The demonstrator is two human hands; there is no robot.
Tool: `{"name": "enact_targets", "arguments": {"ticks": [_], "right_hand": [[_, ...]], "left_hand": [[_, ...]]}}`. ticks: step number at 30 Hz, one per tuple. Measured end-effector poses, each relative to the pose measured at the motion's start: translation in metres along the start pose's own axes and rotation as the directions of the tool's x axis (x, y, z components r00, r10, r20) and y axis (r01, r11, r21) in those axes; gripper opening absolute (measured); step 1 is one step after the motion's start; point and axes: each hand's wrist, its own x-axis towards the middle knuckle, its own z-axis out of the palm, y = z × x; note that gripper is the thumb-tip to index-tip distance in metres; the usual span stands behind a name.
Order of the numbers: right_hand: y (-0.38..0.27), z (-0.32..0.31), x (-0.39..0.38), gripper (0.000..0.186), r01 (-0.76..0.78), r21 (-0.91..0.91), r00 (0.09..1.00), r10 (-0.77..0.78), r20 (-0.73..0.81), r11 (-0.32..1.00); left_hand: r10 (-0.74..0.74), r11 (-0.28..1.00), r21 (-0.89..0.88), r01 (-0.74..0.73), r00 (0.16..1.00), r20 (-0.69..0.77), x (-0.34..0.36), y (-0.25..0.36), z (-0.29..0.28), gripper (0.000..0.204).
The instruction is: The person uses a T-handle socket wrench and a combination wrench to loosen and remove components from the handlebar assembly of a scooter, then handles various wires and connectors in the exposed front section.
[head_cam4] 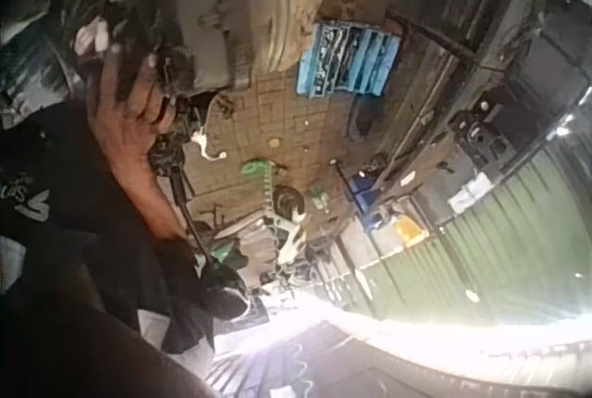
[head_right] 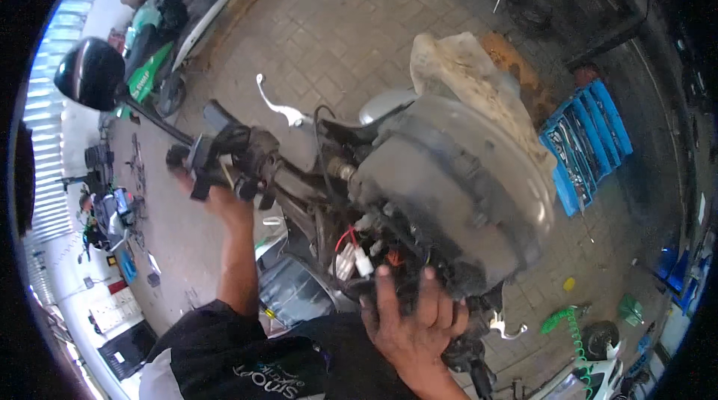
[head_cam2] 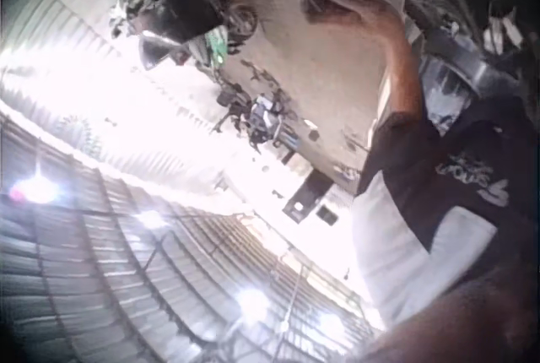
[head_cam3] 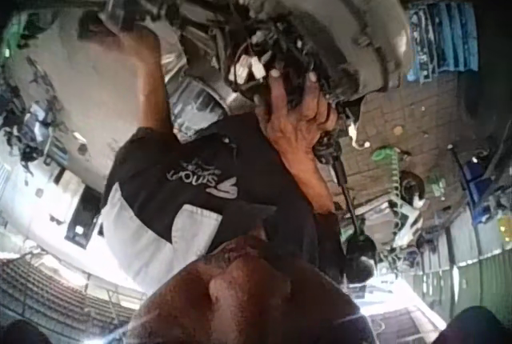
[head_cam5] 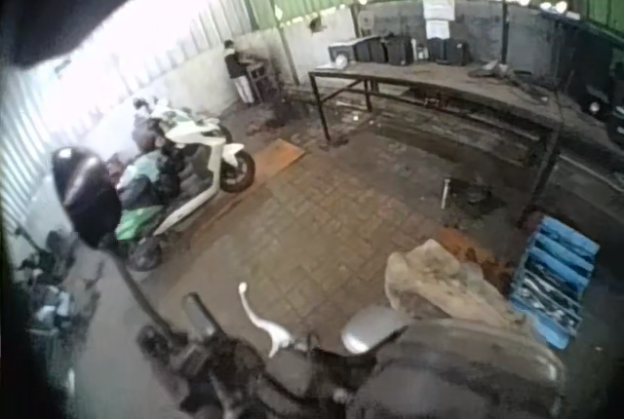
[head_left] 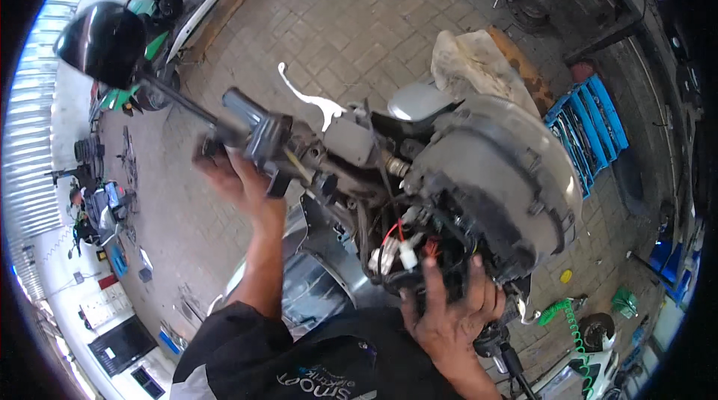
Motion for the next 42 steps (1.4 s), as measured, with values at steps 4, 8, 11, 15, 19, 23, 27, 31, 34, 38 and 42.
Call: {"name": "enact_targets", "arguments": {"ticks": [4,8,11,15,19,23,27,31,34,38,42], "right_hand": [[0.000,0.001,0.003,0.062,0.019,0.035,0.999,-0.017,-0.047,0.999],[0.000,-0.004,0.006,0.067,0.036,0.072,0.998,-0.033,-0.046,0.997],[-0.004,-0.005,0.002,0.068,0.007,0.076,1.000,-0.005,-0.024,0.997],[-0.007,-0.004,0.007,0.066,-0.025,0.057,0.999,0.027,-0.027,0.998],[-0.008,-0.002,0.007,0.068,-0.040,0.075,0.998,0.044,-0.053,0.996],[-0.007,-0.001,0.006,0.064,-0.042,0.077,0.996,0.048,-0.075,0.996],[-0.005,0.001,0.006,0.061,-0.004,0.048,0.993,0.010,-0.120,0.999],[-0.004,0.002,0.004,0.058,0.001,0.044,0.988,0.006,-0.153,0.999],[-0.007,0.000,0.004,0.057,0.010,0.036,0.987,-0.004,-0.160,0.999],[-0.007,0.002,0.004,0.056,0.024,-0.007,0.984,-0.025,-0.177,1.000],[-0.002,-0.006,0.008,0.057,0.059,0.088,0.983,-0.043,-0.178,0.994]], "left_hand": [[0.229,0.967,0.067,-0.247,0.952,0.205,-0.063,0.030,-0.017,0.019],[0.250,0.836,0.219,-0.503,0.704,0.665,-0.067,0.060,-0.023,0.028],[0.215,0.790,0.272,-0.550,0.663,0.717,-0.063,0.061,-0.014,0.026],[0.094,0.872,0.228,-0.433,0.605,0.791,-0.052,0.067,-0.006,0.028],[-0.071,0.823,0.341,-0.454,0.513,0.855,-0.054,0.071,0.002,0.031],[-0.081,0.793,0.377,-0.479,0.531,0.843,-0.053,0.070,0.008,0.039],[-0.081,0.737,0.391,-0.551,0.502,0.861,-0.052,0.069,0.005,0.041],[-0.027,0.975,0.183,-0.129,0.744,0.668,-0.050,0.056,-0.024,0.029],[-0.195,0.973,0.196,0.122,0.890,0.413,-0.062,0.040,-0.054,0.025],[-0.351,0.936,0.184,0.302,0.854,0.385,-0.104,0.025,-0.072,0.023],[-0.400,0.916,0.237,0.322,0.767,0.502,-0.141,0.045,-0.075,0.034]]}}
